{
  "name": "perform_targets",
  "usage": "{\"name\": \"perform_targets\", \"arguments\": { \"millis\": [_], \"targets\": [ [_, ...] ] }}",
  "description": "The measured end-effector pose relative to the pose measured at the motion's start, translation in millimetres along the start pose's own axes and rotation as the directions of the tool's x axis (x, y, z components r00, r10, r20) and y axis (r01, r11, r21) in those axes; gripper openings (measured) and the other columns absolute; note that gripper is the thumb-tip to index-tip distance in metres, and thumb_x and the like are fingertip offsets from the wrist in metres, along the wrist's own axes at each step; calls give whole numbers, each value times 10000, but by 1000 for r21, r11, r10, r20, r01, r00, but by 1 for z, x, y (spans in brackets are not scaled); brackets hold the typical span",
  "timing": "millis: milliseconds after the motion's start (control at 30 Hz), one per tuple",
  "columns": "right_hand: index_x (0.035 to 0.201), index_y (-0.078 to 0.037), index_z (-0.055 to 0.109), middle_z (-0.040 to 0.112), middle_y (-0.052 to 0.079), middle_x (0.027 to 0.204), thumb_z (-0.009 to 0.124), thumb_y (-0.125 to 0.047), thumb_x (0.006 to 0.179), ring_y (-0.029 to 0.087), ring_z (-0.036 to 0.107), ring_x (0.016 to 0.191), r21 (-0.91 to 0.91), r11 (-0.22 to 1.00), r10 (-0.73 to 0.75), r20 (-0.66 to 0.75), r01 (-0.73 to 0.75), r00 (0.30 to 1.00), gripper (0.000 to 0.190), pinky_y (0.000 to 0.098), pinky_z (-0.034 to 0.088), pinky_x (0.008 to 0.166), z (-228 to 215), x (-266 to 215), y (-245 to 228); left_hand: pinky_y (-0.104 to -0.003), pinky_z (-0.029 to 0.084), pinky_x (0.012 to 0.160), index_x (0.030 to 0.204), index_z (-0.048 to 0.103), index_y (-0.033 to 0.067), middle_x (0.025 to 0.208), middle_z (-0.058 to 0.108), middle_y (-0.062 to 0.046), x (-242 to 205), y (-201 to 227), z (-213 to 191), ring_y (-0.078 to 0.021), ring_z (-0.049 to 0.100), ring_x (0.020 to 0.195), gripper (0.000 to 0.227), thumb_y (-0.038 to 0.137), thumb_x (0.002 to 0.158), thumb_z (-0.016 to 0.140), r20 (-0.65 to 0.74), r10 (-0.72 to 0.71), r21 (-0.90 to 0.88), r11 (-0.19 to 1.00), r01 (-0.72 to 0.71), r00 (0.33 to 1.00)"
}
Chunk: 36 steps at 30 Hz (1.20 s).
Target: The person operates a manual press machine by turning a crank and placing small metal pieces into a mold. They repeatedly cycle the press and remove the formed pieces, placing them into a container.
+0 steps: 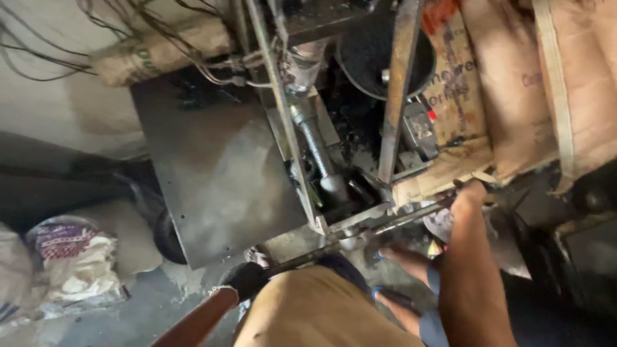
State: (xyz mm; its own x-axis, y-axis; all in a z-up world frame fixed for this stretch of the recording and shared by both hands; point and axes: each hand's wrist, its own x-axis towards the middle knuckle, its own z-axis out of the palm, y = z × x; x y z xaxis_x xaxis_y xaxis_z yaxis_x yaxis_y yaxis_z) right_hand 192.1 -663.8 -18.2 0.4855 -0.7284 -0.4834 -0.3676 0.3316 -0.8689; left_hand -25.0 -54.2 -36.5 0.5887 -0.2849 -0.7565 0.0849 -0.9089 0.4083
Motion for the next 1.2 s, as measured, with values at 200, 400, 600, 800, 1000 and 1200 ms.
{"name": "perform_targets", "arguments": {
  "millis": [200, 400, 600, 800, 1000, 1200],
  "targets": [
    [949, -31, 726, 620, 80, 688, 380, -359, 1029, 175, 519, 523, 58, 995, -85, 111, 79, 990, 483, 320, 466, 506, 5, -1, 7, -503, 565, 802, 891, 776, 161, 934, 751, -153, -37, 27, -13, -363, 721, 896, 526, 653, 853, 592, -187, -94, -38, 995, 89, 978],
    [1000, -8, 726, 615, 93, 711, 397, -337, 1029, 189, 547, 590, 144, 940, -339, 454, 308, 824, 466, 318, 467, 576, -18, 8, 25, -516, 569, 745, 851, 754, 168, 894, 734, -132, -28, 98, -11, -365, 714, 858, 345, 499, 787, 677, -457, -35, -15, 999, 32, 889],
    [1149, 2, 710, 632, 83, 840, 476, -156, 985, 155, 578, 794, -53, 729, -480, 671, 682, 565, 326, 271, 470, 758, -39, 1, 7, -546, 544, 694, 807, 730, 153, 859, 741, -121, 11, 156, 10, -375, 717, 827, 225, 367, 776, 668, -718, -160, -103, 987, 124, 678],
    [1171, -54, 712, 665, 77, 1011, 647, -96, 987, 177, 620, 866, -19, 333, -618, 750, 943, 233, 199, 291, 498, 753, -4, -26, -97, -514, 571, 730, 825, 758, 168, 890, 755, -132, 32, 144, 18, -365, 737, 857, 170, 237, 791, 606, -543, -200, 20, 968, 250, 816],
    [1170, -112, 716, 713, 101, 945, 743, -165, 935, 277, 686, 847, 161, -153, -579, 785, 975, -220, 242, 403, 551, 736, 95, -59, -119, -512, 581, 753, 904, 799, 140, 940, 755, -168, 49, 128, 18, -382, 736, 880, 249, 188, 799, 579, -403, -103, 149, 973, 176, 909],
    [1226, -217, 738, 709, 143, 723, 692, -343, 967, 344, 693, 642, 27, -362, -383, 907, 932, -175, 292, 452, 554, 610, 122, -46, -107, -517, 576, 772, 898, 803, 144, 941, 758, -160, 46, 133, 22, -388, 735, 899, 238, 186, 773, 605, -447, -185, 85, 965, 248, 875]
  ]
}}
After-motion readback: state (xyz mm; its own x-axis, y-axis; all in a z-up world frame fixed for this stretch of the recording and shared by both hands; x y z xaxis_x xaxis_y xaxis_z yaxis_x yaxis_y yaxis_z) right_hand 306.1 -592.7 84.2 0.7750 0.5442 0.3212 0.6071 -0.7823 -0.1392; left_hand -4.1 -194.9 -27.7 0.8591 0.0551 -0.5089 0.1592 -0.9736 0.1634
